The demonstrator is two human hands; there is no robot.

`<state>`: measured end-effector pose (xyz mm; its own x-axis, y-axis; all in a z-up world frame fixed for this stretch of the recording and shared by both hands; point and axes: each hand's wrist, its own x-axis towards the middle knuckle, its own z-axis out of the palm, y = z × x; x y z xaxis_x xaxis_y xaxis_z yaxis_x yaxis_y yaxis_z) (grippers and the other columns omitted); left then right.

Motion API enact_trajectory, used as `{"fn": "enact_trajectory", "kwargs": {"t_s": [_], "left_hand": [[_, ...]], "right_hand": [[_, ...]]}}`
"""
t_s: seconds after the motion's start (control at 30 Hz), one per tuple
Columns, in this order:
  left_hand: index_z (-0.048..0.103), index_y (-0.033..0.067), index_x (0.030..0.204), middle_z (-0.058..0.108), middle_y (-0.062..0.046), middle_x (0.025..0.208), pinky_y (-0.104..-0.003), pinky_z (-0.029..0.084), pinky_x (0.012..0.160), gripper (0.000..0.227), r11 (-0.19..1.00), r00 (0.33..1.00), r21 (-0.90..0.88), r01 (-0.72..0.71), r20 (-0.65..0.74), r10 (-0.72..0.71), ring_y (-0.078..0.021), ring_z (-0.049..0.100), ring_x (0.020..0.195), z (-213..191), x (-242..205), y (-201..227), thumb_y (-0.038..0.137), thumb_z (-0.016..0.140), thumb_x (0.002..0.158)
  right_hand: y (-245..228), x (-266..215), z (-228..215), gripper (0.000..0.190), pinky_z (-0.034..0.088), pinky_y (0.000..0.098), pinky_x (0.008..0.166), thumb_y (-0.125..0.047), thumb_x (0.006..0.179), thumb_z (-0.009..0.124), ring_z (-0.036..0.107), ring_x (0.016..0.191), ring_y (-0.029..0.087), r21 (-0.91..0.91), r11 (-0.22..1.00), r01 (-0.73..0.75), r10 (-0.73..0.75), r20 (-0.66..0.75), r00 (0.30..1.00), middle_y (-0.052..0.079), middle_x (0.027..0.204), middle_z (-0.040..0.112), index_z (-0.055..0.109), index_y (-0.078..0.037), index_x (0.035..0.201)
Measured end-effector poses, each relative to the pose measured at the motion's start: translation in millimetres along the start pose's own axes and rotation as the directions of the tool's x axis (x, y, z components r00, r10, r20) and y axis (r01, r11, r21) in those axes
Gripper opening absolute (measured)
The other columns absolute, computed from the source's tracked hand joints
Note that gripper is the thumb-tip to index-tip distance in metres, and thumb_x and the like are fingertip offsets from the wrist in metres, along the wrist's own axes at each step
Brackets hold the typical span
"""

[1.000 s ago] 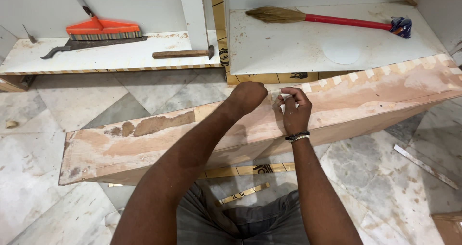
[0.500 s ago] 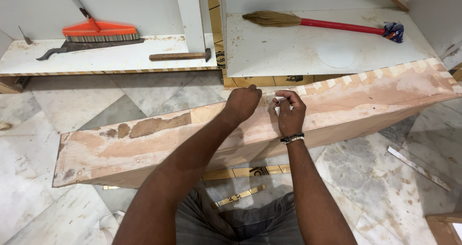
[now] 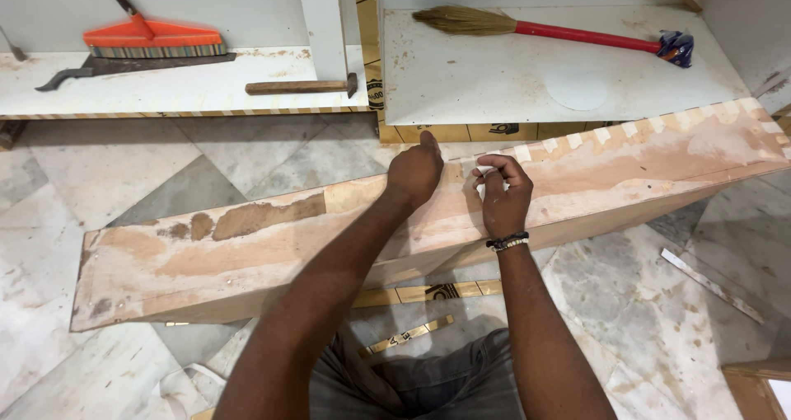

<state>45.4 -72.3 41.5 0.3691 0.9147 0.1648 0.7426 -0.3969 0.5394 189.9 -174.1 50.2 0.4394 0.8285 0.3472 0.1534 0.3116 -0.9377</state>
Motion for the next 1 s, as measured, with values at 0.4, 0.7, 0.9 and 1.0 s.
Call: {"fn": "enact_trajectory", "kwargs": {"t_s": [0.4, 0.7, 0.9, 1.0], "left_hand": [[0.069, 0.0095, 0.094, 0.076, -0.008, 0.082, -0.043, 0.057, 0.068, 0.03, 0.953, 0.989, -0.267, -0.144, -0.022, 0.143, -0.0286, 0.074, 0.077, -27, -7, 2, 0.037, 0.074, 0.085], [0.07, 0.0096, 0.093, 0.075, -0.01, 0.08, -0.045, 0.056, 0.072, 0.018, 0.979, 0.998, -0.204, -0.015, -0.058, 0.003, -0.0312, 0.072, 0.076, -24, -13, 10, 0.028, 0.07, 0.096], [0.068, 0.0105, 0.098, 0.077, -0.006, 0.086, -0.045, 0.057, 0.07, 0.012, 0.988, 0.992, -0.125, -0.092, -0.095, 0.081, -0.0304, 0.074, 0.08, -18, -11, 8, 0.022, 0.068, 0.094], [0.066, 0.0105, 0.102, 0.077, -0.007, 0.087, -0.045, 0.057, 0.071, 0.011, 0.995, 0.995, -0.066, -0.076, -0.075, 0.071, -0.0307, 0.074, 0.081, -19, -11, 10, 0.02, 0.067, 0.095]], "right_hand": [[2, 1, 0, 0.022, 0.056, 0.0263, 0.07, 0.005, 0.098, 0.047, 0.066, 0.078, 0.01, 0.039, 0.999, 0.022, -0.022, -0.009, 1.0, 0.007, 0.094, 0.071, 0.068, 0.001, 0.104], [2, 0, 1, 0.023, 0.054, 0.0248, 0.067, 0.006, 0.098, 0.047, 0.064, 0.074, 0.009, 0.061, 0.998, -0.01, 0.011, -0.011, 1.0, 0.008, 0.09, 0.071, 0.068, 0.001, 0.104], [2, 0, 0, 0.023, 0.053, 0.0248, 0.066, 0.006, 0.098, 0.047, 0.065, 0.073, 0.01, 0.049, 0.999, -0.021, 0.022, -0.017, 1.0, 0.009, 0.089, 0.072, 0.068, 0.001, 0.105], [2, 0, 0, 0.022, 0.054, 0.025, 0.067, 0.005, 0.098, 0.047, 0.065, 0.073, 0.01, 0.041, 0.999, 0.009, -0.008, -0.013, 1.0, 0.009, 0.09, 0.071, 0.068, 0.001, 0.104]]}}
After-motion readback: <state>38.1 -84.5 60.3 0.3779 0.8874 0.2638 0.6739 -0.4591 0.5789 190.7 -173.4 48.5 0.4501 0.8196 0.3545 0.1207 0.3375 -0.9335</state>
